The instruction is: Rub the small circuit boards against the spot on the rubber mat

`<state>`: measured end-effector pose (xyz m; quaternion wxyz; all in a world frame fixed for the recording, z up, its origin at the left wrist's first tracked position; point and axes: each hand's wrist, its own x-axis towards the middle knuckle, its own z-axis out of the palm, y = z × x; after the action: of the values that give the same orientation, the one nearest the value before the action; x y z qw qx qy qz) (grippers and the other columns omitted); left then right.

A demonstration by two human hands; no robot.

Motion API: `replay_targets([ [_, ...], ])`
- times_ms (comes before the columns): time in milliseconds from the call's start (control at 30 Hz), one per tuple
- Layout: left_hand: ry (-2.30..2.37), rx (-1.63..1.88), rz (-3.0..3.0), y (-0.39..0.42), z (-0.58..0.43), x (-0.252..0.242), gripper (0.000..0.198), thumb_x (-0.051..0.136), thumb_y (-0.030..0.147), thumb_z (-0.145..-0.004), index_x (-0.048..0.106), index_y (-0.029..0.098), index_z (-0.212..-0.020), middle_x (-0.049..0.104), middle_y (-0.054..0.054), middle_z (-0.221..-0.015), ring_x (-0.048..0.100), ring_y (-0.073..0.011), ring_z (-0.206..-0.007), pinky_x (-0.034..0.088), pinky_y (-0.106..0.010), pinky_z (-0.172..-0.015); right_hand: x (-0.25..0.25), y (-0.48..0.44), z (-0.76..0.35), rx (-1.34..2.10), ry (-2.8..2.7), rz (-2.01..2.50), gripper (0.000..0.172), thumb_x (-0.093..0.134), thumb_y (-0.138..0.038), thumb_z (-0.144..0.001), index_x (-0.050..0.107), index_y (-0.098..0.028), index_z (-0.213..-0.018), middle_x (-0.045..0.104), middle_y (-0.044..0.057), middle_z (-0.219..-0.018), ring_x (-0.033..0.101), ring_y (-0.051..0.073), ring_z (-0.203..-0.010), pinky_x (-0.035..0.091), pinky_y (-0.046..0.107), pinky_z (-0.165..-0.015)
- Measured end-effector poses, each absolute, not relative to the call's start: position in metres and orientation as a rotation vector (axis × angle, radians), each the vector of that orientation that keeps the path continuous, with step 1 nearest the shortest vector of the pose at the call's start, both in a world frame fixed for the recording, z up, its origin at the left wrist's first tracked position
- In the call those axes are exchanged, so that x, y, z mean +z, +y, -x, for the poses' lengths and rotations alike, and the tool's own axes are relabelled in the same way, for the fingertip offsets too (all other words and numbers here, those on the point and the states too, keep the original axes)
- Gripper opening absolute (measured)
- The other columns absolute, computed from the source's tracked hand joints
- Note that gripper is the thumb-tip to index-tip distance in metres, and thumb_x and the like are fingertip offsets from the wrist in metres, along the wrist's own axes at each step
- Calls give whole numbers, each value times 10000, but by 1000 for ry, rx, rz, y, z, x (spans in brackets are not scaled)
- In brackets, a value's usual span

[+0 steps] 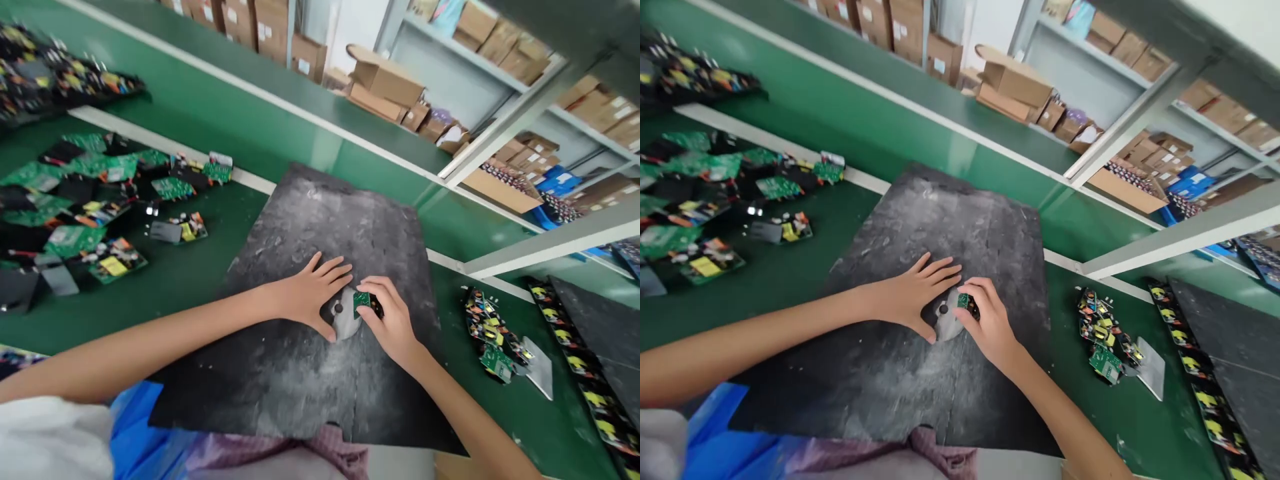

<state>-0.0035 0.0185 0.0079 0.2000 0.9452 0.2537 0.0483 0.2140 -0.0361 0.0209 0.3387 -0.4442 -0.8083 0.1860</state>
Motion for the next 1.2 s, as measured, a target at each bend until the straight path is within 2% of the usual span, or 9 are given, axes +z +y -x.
replay_targets([
  [100, 732, 299, -2654, 10, 1, -2, 1076, 484, 809, -707, 215, 104, -1475, 149, -136, -1533, 39, -356, -1423, -75, -611, -1104, 11, -46, -218, 284, -2301, 1145, 220, 436, -351, -956, 498, -175, -1073, 509, 118, -1104, 549, 215, -1012, 513, 327, -786],
  [200, 783, 415, -2682, -3, -4, -7, 1066, 516, 793, -703, 281, 70, -1450, 214, -149, -1515, 76, -359, -1418, -73, -601, -1111, 12, -50, -223, 60, -2493, 1091, 207, 405, -310, -960, 467, -156, -1085, 498, 138, -1074, 522, 239, -984, 506, 359, -766],
  [367, 890, 463, -2751, -16, -11, -10, 999, 608, 707, -712, 359, 30, -1403, 262, -170, -1493, 90, -358, -1413, -39, -625, -1106, 25, -47, -227, -133, -2728, 1111, 321, 348, -396, -970, 493, -127, -1070, 493, 144, -980, 500, 252, -888, 509, 382, -702],
  [500, 916, 510, -2722, -16, -12, -12, 986, 631, 713, -682, 413, 44, -1373, 307, -172, -1474, 130, -379, -1401, 7, -650, -1099, 26, -43, -228, -167, -2752, 1092, 364, 387, -456, -952, 510, -124, -1036, 499, 139, -956, 516, 241, -857, 511, 349, -677],
  [633, 921, 526, -2685, -16, -13, -12, 971, 672, 689, -657, 438, 62, -1360, 336, -158, -1463, 158, -393, -1392, 35, -660, -1098, 23, -48, -222, -210, -2713, 1037, 244, 384, -318, -934, 525, -124, -980, 504, 128, -918, 525, 218, -819, 492, 297, -628],
  [733, 916, 512, -2679, -16, -13, -11, 950, 712, 639, -651, 436, 76, -1365, 333, -147, -1467, 158, -388, -1395, 53, -655, -1103, 23, -51, -216, -204, -2747, 939, 223, 395, -295, -901, 538, -126, -928, 504, 124, -875, 515, 221, -795, 486, 309, -617],
  [867, 892, 553, -2665, -16, -14, -12, 906, 738, 613, -638, 475, 112, -1346, 351, -140, -1459, 176, -396, -1390, 52, -640, -1112, 22, -48, -211, -237, -2675, 1029, 191, 396, -250, -885, 553, -145, -915, 514, 108, -868, 519, 203, -783, 482, 297, -620],
  [1067, 883, 473, -2689, -16, -15, -12, 894, 711, 633, -664, 468, 115, -1350, 305, -127, -1482, 134, -380, -1405, 35, -650, -1106, 24, -47, -208, -233, -2753, 943, 200, 400, -267, -871, 556, -145, -849, 511, 99, -819, 516, 201, -739, 466, 301, -594],
  [1200, 899, 414, -2694, -15, -15, -10, 905, 683, 655, -682, 457, 94, -1355, 289, -132, -1487, 105, -378, -1410, 39, -664, -1096, 23, -41, -208, -246, -2646, 1052, 185, 391, -228, -874, 555, -146, -853, 518, 99, -833, 516, 180, -724, 457, 281, -592],
])
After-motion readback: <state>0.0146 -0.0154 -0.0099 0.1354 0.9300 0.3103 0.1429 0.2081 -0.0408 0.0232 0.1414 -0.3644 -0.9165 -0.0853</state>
